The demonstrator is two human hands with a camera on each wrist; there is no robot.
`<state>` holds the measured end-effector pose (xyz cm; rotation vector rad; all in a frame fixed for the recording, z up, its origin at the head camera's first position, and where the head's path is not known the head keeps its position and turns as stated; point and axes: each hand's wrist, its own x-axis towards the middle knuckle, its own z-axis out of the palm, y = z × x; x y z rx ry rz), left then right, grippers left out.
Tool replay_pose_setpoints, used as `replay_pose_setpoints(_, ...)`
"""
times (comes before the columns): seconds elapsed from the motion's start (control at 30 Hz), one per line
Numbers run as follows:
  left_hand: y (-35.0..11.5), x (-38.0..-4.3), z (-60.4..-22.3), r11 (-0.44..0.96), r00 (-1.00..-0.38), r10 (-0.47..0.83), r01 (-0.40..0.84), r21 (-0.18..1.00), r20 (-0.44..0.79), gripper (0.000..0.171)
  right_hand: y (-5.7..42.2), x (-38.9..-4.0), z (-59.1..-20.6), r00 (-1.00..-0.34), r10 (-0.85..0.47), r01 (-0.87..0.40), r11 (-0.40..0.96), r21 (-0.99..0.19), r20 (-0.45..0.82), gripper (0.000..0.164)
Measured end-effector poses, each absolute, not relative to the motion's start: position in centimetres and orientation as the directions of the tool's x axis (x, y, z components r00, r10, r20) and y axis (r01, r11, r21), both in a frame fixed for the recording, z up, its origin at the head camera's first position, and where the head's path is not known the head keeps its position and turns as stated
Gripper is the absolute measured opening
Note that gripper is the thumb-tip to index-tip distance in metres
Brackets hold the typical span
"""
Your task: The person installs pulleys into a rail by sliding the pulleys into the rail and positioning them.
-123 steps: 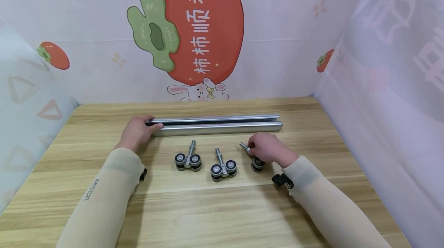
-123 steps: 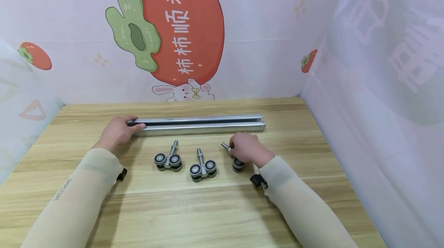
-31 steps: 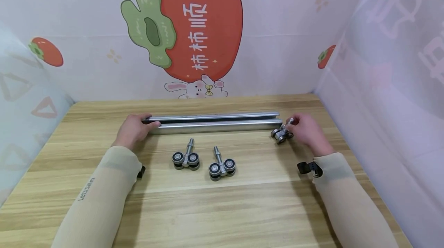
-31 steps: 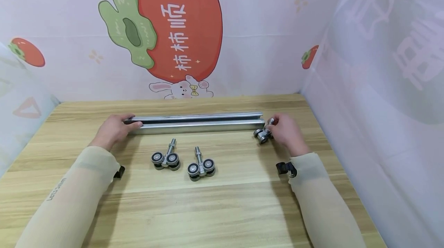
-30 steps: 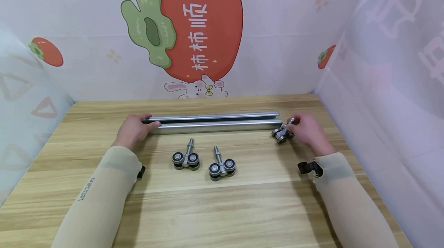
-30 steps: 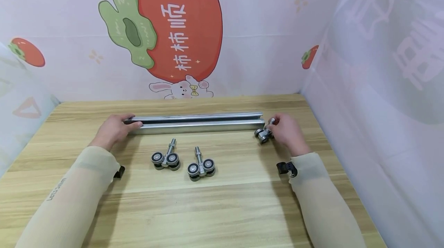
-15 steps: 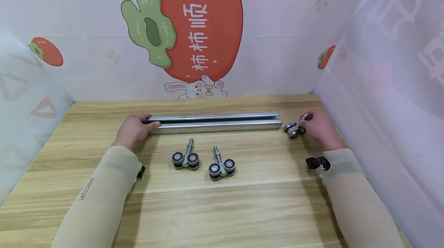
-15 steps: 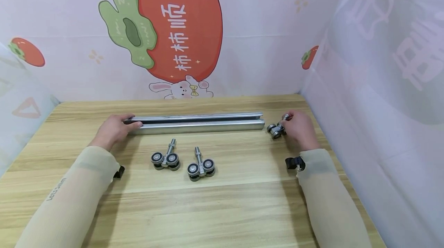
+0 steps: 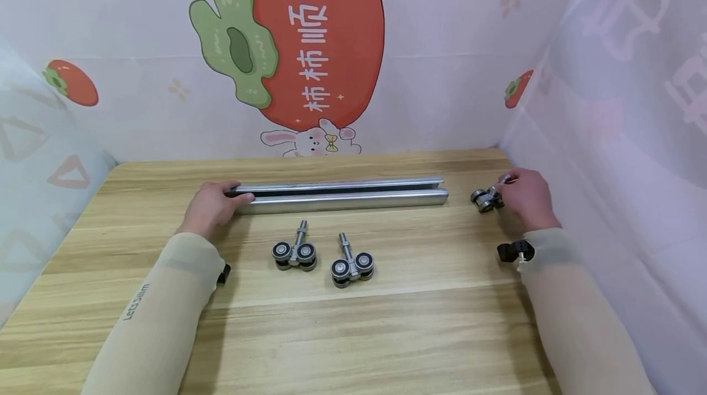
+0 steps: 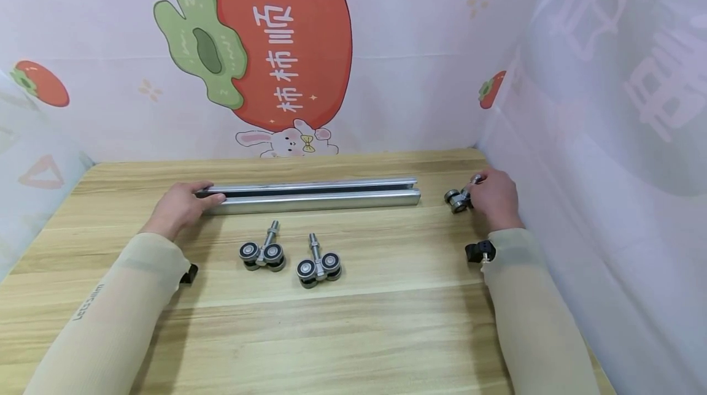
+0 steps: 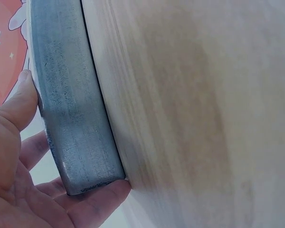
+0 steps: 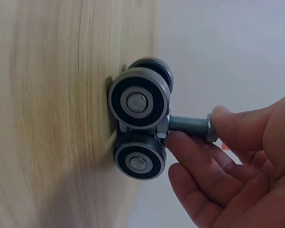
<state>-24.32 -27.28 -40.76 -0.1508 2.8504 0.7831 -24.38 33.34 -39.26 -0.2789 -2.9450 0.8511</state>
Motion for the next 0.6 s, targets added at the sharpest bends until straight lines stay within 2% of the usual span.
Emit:
replay_pose_setpoints(0.27,-27.3,-24.2,-40.7,0.866,-0.980,-0.044,-0.133,0.482,-0.192,0.083,33.8,-25.0,-39.5,-0.967,0.256,0.222,0.812,-0.539,-0.013,0.031)
replay_pose_setpoints(0.6,-27.0,-24.2,-40.6,0.859,-0.978,-0.053,-0.147,0.491,-0.200,0.081,32.5,-25.1,-39.1,-0.968,0.250,0.211,0.823,-0.527,0.002,0.030)
